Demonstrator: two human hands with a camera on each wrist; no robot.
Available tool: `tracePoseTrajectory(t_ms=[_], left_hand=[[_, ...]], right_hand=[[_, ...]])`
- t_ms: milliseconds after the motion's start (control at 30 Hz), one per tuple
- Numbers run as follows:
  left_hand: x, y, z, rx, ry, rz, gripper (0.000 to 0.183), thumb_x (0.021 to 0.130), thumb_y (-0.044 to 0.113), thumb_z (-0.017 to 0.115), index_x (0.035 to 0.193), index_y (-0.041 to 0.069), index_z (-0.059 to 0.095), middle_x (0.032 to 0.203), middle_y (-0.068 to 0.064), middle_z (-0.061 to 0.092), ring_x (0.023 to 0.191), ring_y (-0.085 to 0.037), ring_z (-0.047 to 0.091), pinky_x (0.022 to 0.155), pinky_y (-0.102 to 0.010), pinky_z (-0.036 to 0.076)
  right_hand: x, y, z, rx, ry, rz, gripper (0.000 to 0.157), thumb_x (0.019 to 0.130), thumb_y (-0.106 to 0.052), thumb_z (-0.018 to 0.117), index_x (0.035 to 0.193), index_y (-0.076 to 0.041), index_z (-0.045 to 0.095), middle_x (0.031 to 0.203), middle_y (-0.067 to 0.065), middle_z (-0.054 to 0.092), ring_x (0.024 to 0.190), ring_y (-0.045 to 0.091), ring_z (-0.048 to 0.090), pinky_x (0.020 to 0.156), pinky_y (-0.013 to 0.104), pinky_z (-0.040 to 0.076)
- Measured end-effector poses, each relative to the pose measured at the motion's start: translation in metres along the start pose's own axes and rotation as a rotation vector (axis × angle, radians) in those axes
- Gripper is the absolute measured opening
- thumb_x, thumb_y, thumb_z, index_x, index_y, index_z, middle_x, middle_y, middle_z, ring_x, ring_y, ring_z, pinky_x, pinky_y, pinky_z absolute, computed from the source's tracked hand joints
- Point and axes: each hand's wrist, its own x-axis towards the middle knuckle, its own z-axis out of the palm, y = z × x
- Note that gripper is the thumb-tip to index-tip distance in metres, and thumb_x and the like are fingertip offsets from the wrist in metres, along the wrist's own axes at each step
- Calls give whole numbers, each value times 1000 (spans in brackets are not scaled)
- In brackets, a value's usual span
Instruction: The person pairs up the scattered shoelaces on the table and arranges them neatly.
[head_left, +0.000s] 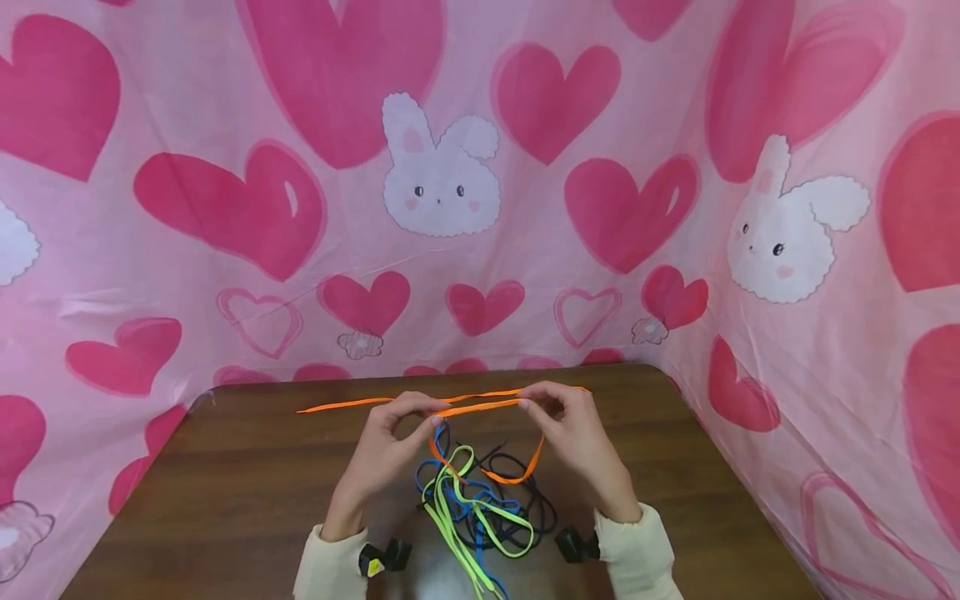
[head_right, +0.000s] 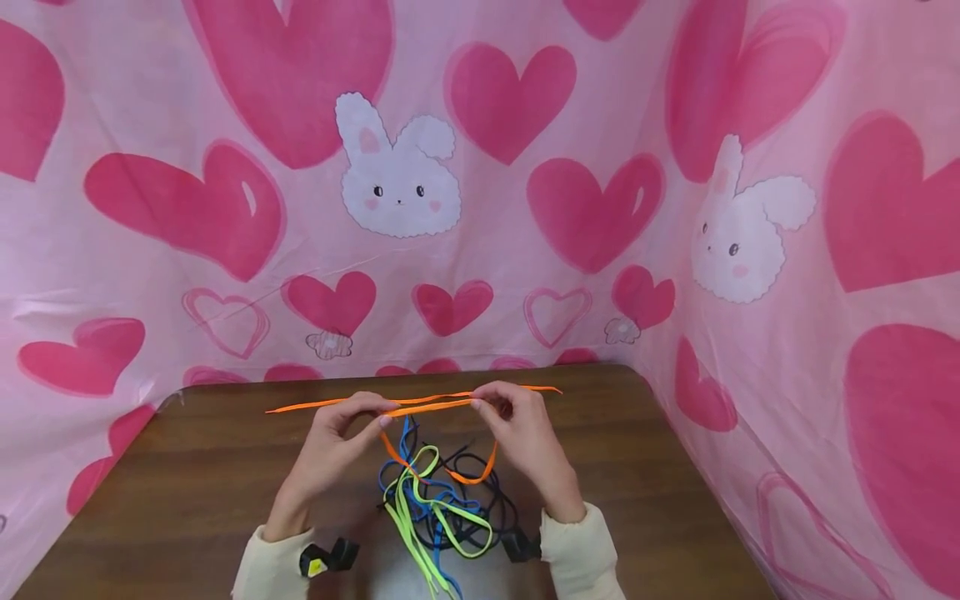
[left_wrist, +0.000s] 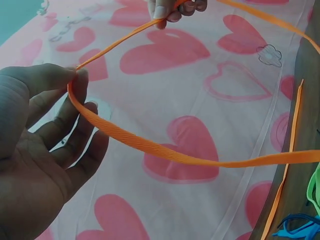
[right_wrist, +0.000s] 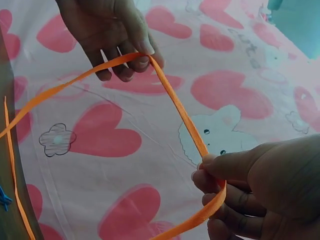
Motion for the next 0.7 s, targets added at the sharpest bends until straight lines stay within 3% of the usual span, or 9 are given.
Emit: tracePoseTrajectory(t_ms=[267,500,700], left_hand=[[-1,3,-7,-4,14,-48,20,97,4,67,115,7,75,105,-2,72,103,-16,64,96,-27,49],[-3,0,-13,-8,42,-30,24,97,1,65,117,10,75,108,-7,72,104,-21,65,93,-25,51],[-3,0,-17,1,80,-49,21,98,4,66,116,8,75,108,-7,72,104,-14,64,92,-23,50]], right_hand=[[1,2,-2,-9,14,-18,10,91,-10,76,101,-9,77,82,-3,71,67,8,56,62,24,52],[-1,4,-4,-14,33,-21,10,92,-8,74,102,-8,77,83,-2,71,67,8,55,63,24,52],[0,5,-8,3,59,-1,9,89,-10,78,97,-9,78,79,-4,70,66,12,55,62,23,50]])
